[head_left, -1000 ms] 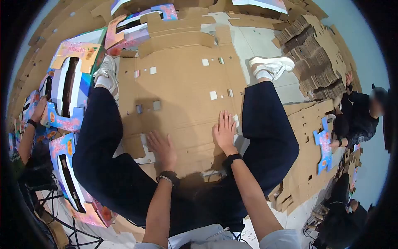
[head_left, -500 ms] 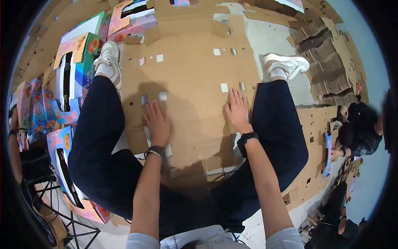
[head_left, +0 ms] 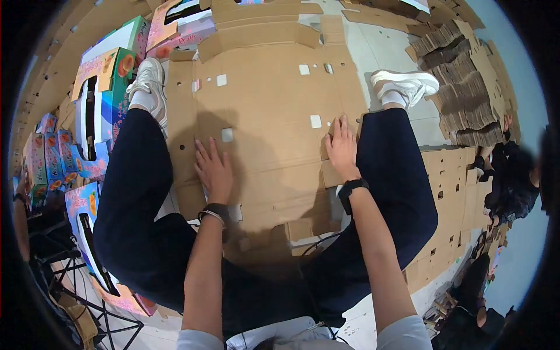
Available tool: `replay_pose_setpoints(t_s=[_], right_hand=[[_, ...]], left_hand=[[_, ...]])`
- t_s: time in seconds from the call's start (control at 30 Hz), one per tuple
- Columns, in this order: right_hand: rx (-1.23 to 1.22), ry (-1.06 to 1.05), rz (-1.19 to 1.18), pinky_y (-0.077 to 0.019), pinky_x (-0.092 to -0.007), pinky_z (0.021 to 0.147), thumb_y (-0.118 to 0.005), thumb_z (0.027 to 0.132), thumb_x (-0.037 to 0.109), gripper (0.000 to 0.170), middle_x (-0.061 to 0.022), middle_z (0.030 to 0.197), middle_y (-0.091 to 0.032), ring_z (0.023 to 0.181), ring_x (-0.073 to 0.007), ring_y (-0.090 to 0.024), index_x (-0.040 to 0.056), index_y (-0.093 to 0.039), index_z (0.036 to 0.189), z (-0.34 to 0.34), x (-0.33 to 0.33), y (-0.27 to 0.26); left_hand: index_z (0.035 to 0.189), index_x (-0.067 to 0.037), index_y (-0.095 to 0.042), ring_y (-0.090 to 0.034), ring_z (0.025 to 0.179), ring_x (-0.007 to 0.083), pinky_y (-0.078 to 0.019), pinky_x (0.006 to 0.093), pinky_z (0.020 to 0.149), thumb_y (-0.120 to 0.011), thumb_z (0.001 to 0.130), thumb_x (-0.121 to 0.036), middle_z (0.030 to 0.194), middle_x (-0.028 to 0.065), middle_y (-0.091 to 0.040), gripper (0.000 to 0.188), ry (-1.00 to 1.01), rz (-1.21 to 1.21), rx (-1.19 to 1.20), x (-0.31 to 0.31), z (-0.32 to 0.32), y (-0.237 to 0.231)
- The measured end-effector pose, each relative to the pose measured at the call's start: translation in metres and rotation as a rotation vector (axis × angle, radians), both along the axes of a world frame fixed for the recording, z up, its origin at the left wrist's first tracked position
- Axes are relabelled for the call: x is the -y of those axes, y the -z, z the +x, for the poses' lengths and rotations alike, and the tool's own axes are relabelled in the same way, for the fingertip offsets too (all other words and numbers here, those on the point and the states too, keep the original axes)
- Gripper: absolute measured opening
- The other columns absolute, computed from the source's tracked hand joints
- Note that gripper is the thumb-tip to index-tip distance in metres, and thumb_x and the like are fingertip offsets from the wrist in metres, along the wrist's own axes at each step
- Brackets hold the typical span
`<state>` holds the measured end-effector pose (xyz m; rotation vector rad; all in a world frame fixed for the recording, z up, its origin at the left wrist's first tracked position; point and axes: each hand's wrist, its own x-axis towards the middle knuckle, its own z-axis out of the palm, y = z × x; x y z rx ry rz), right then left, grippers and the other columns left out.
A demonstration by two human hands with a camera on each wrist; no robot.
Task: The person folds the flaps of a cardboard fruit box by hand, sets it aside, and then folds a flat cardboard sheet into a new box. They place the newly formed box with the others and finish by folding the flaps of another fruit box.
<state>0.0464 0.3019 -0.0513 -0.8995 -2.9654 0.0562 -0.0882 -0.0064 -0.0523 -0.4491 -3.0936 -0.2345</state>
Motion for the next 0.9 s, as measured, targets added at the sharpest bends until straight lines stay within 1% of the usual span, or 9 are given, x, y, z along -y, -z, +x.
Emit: replay_pose_setpoints(t_s=[0.17,0.23,0.43,0.57,0.63,0.73,0.77,0.83,0.9], right_hand=[[-0.065,0.035,-0.014,-0.0383,-0.0426,0.1,-0.052,0.089,0.028,0.058,-0.0187,0.145,-0.034,0.127,-0.0308,-0.04,0.0003,-0.037,0.137,-0.003,0.001,0.002],[-0.09,0.052,-0.034,-0.0388,-0.0431,0.099,-0.052,0.088,0.026,0.055,-0.0207,0.14,-0.04,0.122,-0.0321,-0.044,0.0005,-0.039,0.135,-0.006,0.0,0.001],[-0.125,-0.019,-0.001,-0.0421,-0.0435,0.094,-0.054,0.086,0.022,0.047,-0.0231,0.133,-0.048,0.113,-0.0343,-0.051,0.0013,-0.044,0.128,-0.006,-0.004,-0.004],[-0.166,-0.049,0.071,-0.044,-0.0432,0.091,-0.056,0.085,0.022,0.047,-0.0224,0.131,-0.049,0.113,-0.0338,-0.051,0.0018,-0.045,0.126,-0.007,-0.008,-0.003],[0.028,0.002,-0.131,-0.044,-0.0435,0.091,-0.058,0.083,0.023,0.05,-0.0225,0.128,-0.051,0.115,-0.034,-0.05,0.0012,-0.045,0.126,-0.014,-0.016,-0.015],[0.069,-0.033,-0.196,-0.0427,-0.0426,0.094,-0.059,0.082,0.024,0.053,-0.0226,0.127,-0.052,0.118,-0.0346,-0.049,-0.0006,-0.045,0.126,-0.021,-0.027,-0.031],[0.069,-0.034,-0.196,-0.0427,-0.0426,0.094,-0.059,0.082,0.024,0.053,-0.0226,0.127,-0.052,0.118,-0.0346,-0.049,-0.0006,-0.045,0.126,-0.021,-0.028,-0.026],[0.035,-0.097,-0.06,-0.0395,-0.0429,0.098,-0.058,0.083,0.024,0.052,-0.0218,0.13,-0.05,0.121,-0.0345,-0.047,-0.0004,-0.046,0.128,-0.021,-0.03,-0.015],[0.048,-0.044,-0.093,-0.0372,-0.0435,0.101,-0.056,0.084,0.025,0.052,-0.0214,0.132,-0.048,0.122,-0.0342,-0.047,-0.0003,-0.046,0.129,-0.023,-0.026,-0.008]], left_hand=[[0.145,-0.015,-0.029,-0.031,0.132,0.0367,-0.0267,0.0527,0.105,-0.048,0.092,-0.032,0.151,0.022,-0.02,0.059,0.001,-0.02,-0.013,0.001,-0.003,0.005],[0.144,-0.014,-0.03,-0.032,0.132,0.0369,-0.0254,0.0528,0.105,-0.049,0.092,-0.032,0.15,0.023,-0.022,0.059,0.0,-0.022,-0.019,0.0,-0.005,0.005],[0.133,-0.004,-0.043,-0.033,0.129,0.0383,-0.0208,0.0527,0.107,-0.055,0.085,-0.029,0.141,0.0269,-0.035,0.055,-0.028,0.039,0.012,-0.005,-0.016,-0.003],[0.126,-0.003,-0.048,-0.038,0.124,0.0388,-0.023,0.0524,0.106,-0.056,0.083,-0.026,0.135,0.029,-0.041,0.05,0.027,-0.001,0.01,-0.005,-0.022,-0.011],[0.125,-0.003,-0.049,-0.04,0.122,0.0388,-0.0236,0.0524,0.105,-0.056,0.082,-0.026,0.134,0.0294,-0.041,0.049,0.061,-0.011,0.034,-0.005,-0.03,-0.017],[0.126,-0.003,-0.047,-0.043,0.12,0.0386,-0.0273,0.0514,0.103,-0.057,0.081,-0.023,0.133,0.0304,-0.042,0.05,0.068,-0.052,0.044,-0.004,-0.034,-0.018],[0.127,-0.003,-0.045,-0.042,0.12,0.0386,-0.029,0.0497,0.103,-0.056,0.081,-0.023,0.133,0.0307,-0.042,0.051,0.054,-0.05,0.055,-0.005,-0.032,-0.018],[0.128,-0.003,-0.044,-0.042,0.121,0.0385,-0.0308,0.0479,0.103,-0.056,0.081,-0.022,0.132,0.0309,-0.043,0.052,0.045,-0.046,0.071,-0.007,-0.03,-0.015],[0.129,-0.003,-0.042,-0.043,0.12,0.0395,-0.0367,0.0453,0.1,-0.056,0.081,-0.021,0.132,0.0333,-0.041,0.054,0.074,-0.031,0.031,-0.005,-0.03,-0.009]])
